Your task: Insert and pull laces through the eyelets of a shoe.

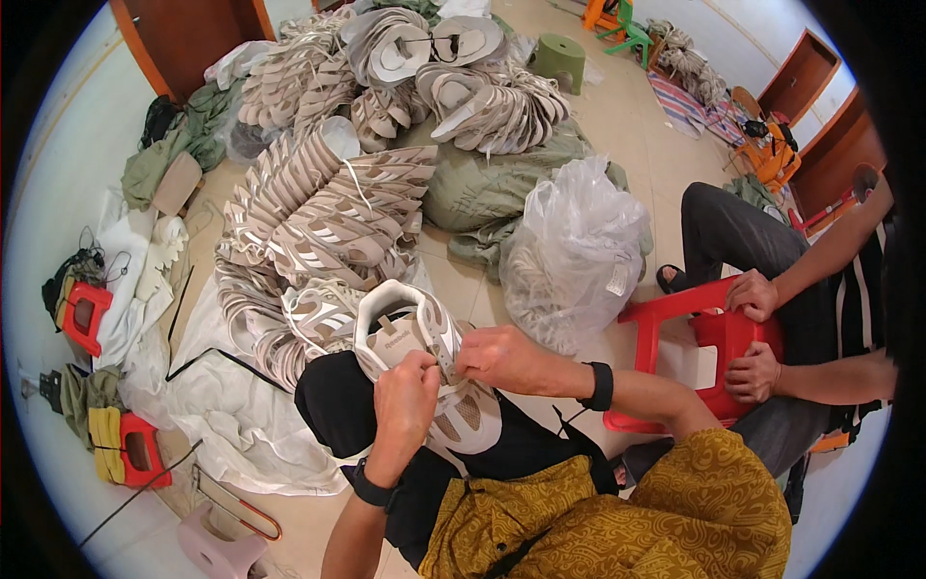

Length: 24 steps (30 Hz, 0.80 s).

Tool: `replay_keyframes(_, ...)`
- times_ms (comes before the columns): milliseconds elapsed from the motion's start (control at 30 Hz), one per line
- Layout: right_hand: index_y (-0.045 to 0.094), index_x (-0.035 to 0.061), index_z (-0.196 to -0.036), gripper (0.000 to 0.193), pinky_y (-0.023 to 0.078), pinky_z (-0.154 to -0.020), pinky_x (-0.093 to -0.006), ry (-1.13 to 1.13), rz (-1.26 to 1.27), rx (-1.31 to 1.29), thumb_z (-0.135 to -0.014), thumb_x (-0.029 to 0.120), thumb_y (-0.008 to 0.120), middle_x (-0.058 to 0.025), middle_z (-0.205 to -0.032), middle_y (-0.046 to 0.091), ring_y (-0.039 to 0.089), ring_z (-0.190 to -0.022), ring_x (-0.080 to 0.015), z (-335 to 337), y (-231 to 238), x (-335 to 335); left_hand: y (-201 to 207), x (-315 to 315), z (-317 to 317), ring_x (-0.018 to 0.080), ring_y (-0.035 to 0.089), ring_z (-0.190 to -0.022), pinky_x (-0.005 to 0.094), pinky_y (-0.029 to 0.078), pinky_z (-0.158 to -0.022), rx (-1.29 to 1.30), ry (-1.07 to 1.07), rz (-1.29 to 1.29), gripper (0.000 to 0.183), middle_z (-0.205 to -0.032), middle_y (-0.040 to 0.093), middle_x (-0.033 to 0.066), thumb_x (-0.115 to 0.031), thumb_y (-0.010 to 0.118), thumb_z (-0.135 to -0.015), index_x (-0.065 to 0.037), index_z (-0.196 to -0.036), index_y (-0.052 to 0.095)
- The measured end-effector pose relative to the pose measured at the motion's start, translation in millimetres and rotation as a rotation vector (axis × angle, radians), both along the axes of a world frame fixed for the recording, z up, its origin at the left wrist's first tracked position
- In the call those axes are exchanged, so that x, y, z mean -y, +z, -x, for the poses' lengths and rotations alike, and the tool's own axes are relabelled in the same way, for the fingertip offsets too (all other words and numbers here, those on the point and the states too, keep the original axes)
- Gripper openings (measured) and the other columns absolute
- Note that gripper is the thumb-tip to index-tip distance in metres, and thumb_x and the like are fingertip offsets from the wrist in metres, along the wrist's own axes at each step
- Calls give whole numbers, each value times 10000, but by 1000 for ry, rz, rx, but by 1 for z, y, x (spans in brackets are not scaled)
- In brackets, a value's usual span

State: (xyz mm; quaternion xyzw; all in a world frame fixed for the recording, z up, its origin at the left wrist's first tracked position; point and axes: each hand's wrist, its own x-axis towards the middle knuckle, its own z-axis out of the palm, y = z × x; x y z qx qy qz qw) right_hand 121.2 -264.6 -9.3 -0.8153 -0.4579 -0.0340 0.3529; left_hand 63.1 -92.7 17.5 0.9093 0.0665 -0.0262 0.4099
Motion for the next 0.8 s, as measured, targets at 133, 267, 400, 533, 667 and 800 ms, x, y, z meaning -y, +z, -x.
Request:
replay_keyframes(133, 581, 87, -654, 49, 476, -559, -345, -5, 61, 73, -619, 82, 616, -54, -648, 550, 572, -639, -246, 2, 1, -2, 1, 1, 0, 360, 610, -698, 425, 482, -632, -20, -4, -8, 108, -716, 619, 189, -138, 580, -779, -55, -834, 623)
replay_keyframes(267, 566, 59, -739, 115, 475, -575, -336, 34, 124, 101, -643, 45, 629, -54, -679, 515, 565, -665, -228, 3, 6, 0, -3, 2, 2, 363, 610, -709, 427, 481, -646, -47, 32, -4, 115, -727, 622, 192, -149, 583, -782, -60, -841, 624)
replay_keyframes(400, 557, 60, -724, 104, 475, -580, -340, 48, 72, 102, -645, 52, 624, -55, -680, 515, 566, -667, -227, 6, 6, 0, -4, 4, 2, 303, 627, -649, 364, 482, -600, 16, 30, -61, 142, -660, 616, 157, -139, 565, -788, -39, -861, 635)
replay_keyframes(533, 544, 85, -645, 55, 464, -539, -339, 1, 93, 196, -626, 110, 590, -47, -645, 519, 562, -619, -225, 9, 7, -5, 0, 2, -1, 364, 613, -722, 427, 486, -662, -72, -27, -58, 155, -742, 630, 177, -193, 549, -803, -83, -840, 651)
replay_keyframes(667, 531, 68, -657, 94, 441, -510, -312, -6, 157, 340, -588, 94, 588, -45, -631, 494, 543, -589, -210, 12, 3, -10, -2, 3, -4, 358, 615, -727, 423, 487, -663, -85, -59, -109, 164, -757, 635, 169, -205, 543, -807, -97, -821, 665)
replay_keyframes(800, 517, 73, -629, 107, 433, -496, -307, -33, 82, 414, -557, 118, 582, -38, -610, 478, 533, -568, -197, 13, 1, -14, 0, 4, -5, 347, 616, -747, 420, 485, -669, -117, -68, -45, 184, -769, 637, 162, -214, 530, -812, -102, -842, 672)
